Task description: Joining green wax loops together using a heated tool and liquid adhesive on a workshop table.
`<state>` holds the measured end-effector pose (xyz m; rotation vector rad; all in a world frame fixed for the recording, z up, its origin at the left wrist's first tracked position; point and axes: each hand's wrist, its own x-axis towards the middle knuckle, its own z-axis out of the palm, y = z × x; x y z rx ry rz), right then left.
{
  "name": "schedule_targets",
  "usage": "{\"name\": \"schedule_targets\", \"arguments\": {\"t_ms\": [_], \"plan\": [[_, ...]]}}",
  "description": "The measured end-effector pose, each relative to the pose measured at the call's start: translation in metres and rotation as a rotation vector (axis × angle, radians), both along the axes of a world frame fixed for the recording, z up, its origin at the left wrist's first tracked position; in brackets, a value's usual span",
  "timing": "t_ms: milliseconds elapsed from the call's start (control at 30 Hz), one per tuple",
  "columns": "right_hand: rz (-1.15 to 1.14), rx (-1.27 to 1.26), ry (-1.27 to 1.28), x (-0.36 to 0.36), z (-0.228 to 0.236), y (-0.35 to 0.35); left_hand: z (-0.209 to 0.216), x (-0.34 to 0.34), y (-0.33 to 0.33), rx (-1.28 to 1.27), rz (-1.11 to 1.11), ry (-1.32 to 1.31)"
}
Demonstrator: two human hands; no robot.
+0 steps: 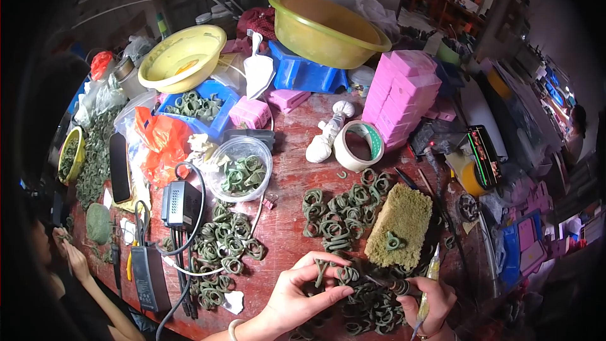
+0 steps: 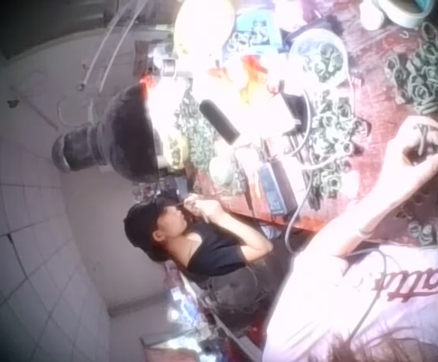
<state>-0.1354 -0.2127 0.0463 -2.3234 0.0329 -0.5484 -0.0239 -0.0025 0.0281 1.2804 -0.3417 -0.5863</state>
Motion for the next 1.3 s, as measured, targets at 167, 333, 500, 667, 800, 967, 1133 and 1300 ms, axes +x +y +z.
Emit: {"name": "schedule_targets", "arguments": {"t_ms": [167,333,500,667,800,967,1133,1300], "plan": [[0.010,-0.139,-0.076,0.0015,0.0048,0.0055,-0.0014,0.0001,0.0012,-0.007,-0.016,0.120],[0.017,-0.153,-0.058,0.0005,0.0037,0.0056,-0.0002,0.0001,0.0005,-0.034,-0.009,0.146],[0.014,-0.175,-0.043,-0.0003,0.0032,0.0053,-0.0008,-0.0002,0.0005,-0.035,-0.013,0.143],[0.019,-0.190,-0.040,0.0006,0.0051,0.0060,-0.0021,0.0003,0.0007,-0.042,-0.010,0.145],[0.025,-0.173,-0.045,0.0022,0.0056,0.0064,-0.0028,0.0007,0.0013,-0.027,-0.006,0.120],[0.025,-0.188,-0.045,0.0010,0.0044,0.0055,-0.0010,0.0009,0.0011,-0.025,-0.008,0.136],[0.017,-0.169,-0.063,0.0005,0.0027,0.0053,0.0003,0.0004,0.0005,-0.020,-0.005,0.177],[0.018,-0.188,-0.052,0.0013,0.0034,0.0053,-0.0017,0.0006,0.0006,-0.008,0.008,0.152]]}}
